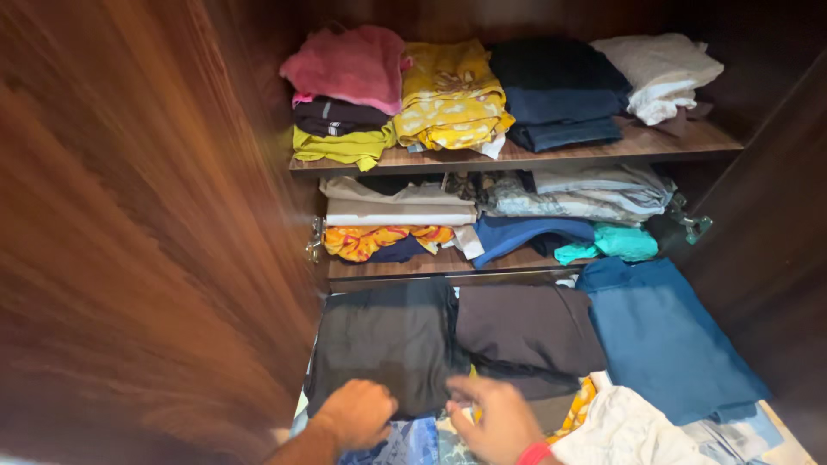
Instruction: The person folds various garments and places them on shelves inside a wooden wardrobe. They handle shirts, pants, and other clothing items one by one, arranging them into neat stacks on multiple shelves.
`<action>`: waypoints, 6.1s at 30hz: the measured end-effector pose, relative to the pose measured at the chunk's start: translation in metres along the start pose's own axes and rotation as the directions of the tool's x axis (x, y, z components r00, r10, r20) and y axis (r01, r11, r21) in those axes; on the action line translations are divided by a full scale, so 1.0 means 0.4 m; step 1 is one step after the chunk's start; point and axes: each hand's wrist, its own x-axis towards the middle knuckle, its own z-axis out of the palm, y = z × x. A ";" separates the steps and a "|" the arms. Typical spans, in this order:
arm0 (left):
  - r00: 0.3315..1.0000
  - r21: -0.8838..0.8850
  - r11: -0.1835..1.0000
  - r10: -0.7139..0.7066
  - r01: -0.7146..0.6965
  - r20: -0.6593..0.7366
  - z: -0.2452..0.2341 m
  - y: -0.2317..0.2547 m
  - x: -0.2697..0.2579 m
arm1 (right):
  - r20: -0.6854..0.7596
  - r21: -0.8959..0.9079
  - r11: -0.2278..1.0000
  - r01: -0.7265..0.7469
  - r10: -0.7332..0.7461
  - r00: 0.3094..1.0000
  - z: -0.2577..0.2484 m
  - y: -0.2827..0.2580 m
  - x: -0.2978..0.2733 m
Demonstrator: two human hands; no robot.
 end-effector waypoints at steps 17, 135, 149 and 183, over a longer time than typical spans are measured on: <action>0.834 -0.910 -0.059 -0.378 0.411 0.402 0.432 -0.022 -0.004 | 0.460 0.496 0.716 -0.491 0.263 0.848 0.395 0.283 -0.030; 0.662 -0.169 0.894 -0.424 0.415 -0.618 -0.910 -0.244 0.710 | -0.158 -0.565 0.806 0.177 -0.316 0.936 -0.535 -0.251 0.970; 0.771 0.006 0.911 -0.346 0.412 -0.534 -0.656 -0.002 0.317 | 0.121 -0.767 0.613 0.192 -0.156 0.980 -0.490 -0.255 0.506; 0.984 -0.890 0.431 -0.025 -0.150 -0.178 -0.049 0.632 0.314 | 0.407 0.286 0.943 0.172 -0.281 0.869 -0.494 0.392 -0.094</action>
